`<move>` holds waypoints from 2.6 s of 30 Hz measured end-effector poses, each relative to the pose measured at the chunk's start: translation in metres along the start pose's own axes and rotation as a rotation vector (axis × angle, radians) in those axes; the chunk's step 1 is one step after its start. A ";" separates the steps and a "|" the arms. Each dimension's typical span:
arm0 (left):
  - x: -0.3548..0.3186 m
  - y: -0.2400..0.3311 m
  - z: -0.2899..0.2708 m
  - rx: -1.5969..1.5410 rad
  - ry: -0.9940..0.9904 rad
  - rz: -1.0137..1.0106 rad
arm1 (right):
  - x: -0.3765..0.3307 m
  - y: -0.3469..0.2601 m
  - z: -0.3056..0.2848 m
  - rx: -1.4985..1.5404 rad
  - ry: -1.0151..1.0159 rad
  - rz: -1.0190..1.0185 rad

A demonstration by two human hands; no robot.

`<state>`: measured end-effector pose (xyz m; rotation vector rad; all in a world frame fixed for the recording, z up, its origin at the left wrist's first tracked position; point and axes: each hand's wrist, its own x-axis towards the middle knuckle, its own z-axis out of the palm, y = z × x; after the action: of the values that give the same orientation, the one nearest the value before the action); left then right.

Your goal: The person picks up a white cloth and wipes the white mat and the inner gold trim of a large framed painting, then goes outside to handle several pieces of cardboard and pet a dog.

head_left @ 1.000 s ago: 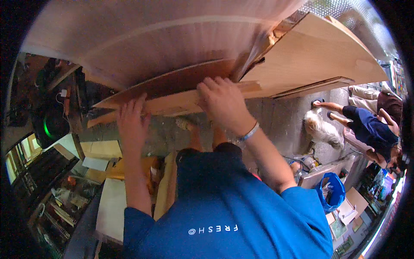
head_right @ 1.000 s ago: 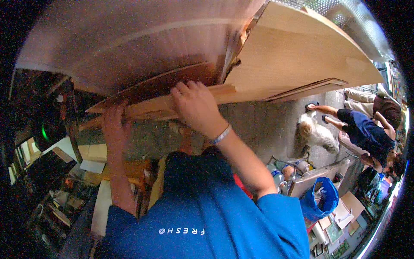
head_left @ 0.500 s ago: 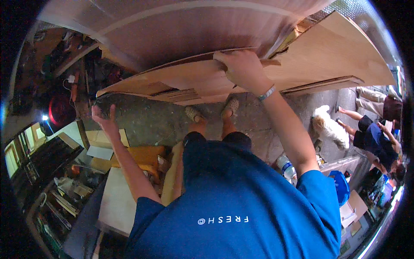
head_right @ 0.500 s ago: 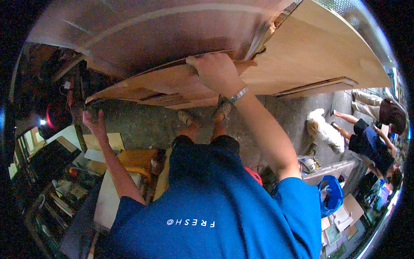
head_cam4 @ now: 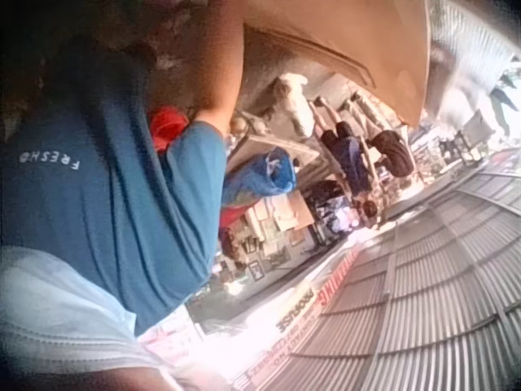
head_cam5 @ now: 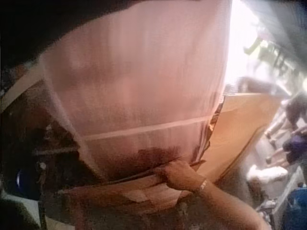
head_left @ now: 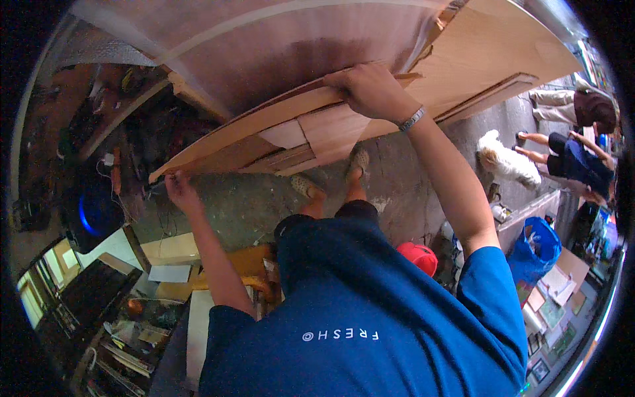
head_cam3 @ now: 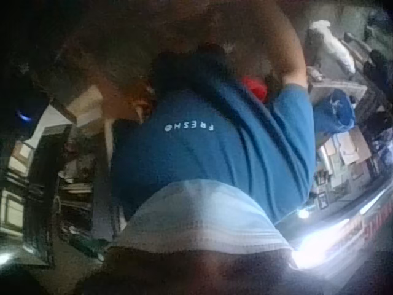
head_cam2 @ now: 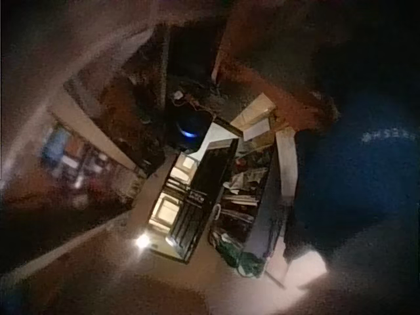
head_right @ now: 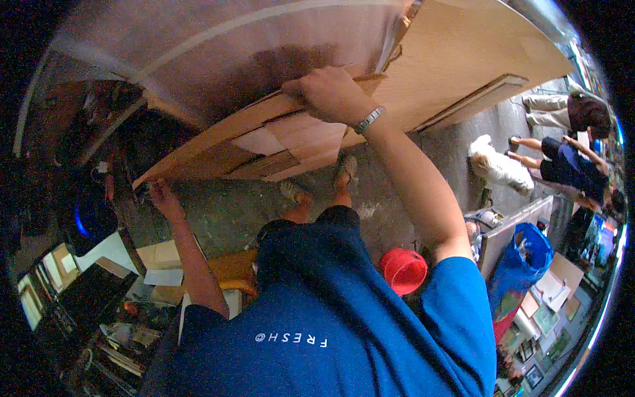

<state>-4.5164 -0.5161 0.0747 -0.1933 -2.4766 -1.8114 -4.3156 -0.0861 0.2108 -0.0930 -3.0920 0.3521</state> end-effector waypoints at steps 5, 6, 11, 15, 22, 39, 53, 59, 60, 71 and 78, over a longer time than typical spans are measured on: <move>0.016 -0.011 -0.036 -0.007 -0.049 0.098 | 0.005 -0.038 -0.017 -0.016 0.016 -0.037; 0.019 -0.016 -0.039 0.002 -0.049 0.107 | 0.005 -0.041 -0.016 -0.016 -0.001 -0.023; 0.023 -0.036 -0.061 0.183 -0.088 0.178 | -0.004 -0.061 -0.018 0.034 -0.029 -0.040; -0.006 -0.032 -0.068 0.089 0.004 0.114 | -0.032 -0.084 -0.031 0.066 -0.139 0.022; -0.138 -0.052 -0.092 -0.327 0.167 -0.490 | -0.083 -0.122 -0.039 0.188 -0.214 -0.028; -0.394 0.031 -0.032 -0.785 0.524 -1.265 | -0.179 -0.149 -0.035 0.349 -0.502 -0.243; -0.344 0.185 -0.021 -0.905 0.728 -0.671 | -0.109 -0.094 -0.011 0.464 -0.790 -0.442; -0.375 0.209 0.020 -0.499 0.358 -0.912 | -0.120 -0.109 0.013 0.620 -0.958 -0.576; -0.383 0.205 0.023 -0.485 0.319 -0.929 | -0.111 -0.102 0.019 0.596 -0.777 -0.543; -0.403 0.178 -0.015 -0.044 0.301 -0.939 | 0.006 0.001 0.097 -0.137 0.121 -0.168; -0.358 0.188 -0.043 -0.373 0.564 -0.959 | 0.028 -0.005 0.097 -0.280 0.118 -0.166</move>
<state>-4.1369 -0.5231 0.2191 1.4868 -1.8846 -2.1338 -4.3467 -0.1105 0.1184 0.1318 -2.9829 -0.0888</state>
